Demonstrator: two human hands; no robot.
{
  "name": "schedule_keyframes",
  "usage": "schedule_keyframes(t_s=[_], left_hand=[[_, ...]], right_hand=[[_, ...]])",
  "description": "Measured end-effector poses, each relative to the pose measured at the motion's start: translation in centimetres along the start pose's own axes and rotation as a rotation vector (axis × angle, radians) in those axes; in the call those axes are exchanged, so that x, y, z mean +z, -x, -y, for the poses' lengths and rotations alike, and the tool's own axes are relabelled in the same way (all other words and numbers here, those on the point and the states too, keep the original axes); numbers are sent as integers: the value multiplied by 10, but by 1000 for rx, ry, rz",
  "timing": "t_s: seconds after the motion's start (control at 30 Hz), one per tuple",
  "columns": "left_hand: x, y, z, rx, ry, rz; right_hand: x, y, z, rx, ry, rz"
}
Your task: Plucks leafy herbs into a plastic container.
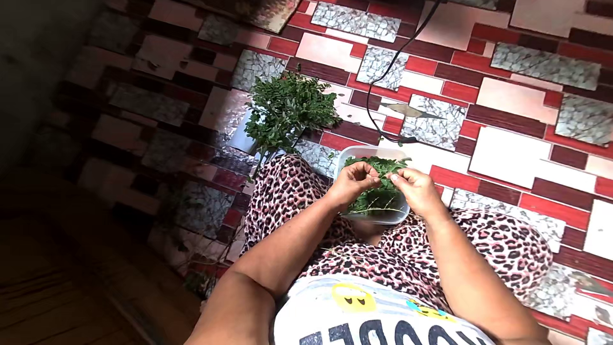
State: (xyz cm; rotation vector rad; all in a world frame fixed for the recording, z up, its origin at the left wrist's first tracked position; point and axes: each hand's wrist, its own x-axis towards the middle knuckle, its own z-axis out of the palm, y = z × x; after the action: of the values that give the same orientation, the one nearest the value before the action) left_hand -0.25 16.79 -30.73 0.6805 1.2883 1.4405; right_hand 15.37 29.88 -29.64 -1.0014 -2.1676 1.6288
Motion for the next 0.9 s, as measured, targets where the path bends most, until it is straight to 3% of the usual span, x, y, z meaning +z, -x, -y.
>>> schedule_keyframes(t_s=[0.1,0.23,0.53,0.9], left_hand=[[-2,-4,2,13,27,34],[-3,-4,2,14,30,77],[-2,-2,0,8,0,86],[-1,-4,0,18,13,11]], right_hand=[[2,-1,-1,149,-290,95],[5,1,7,175,-462,94],[9,2,4,112,-388,44],[10,11,9,-256,-142,-180]])
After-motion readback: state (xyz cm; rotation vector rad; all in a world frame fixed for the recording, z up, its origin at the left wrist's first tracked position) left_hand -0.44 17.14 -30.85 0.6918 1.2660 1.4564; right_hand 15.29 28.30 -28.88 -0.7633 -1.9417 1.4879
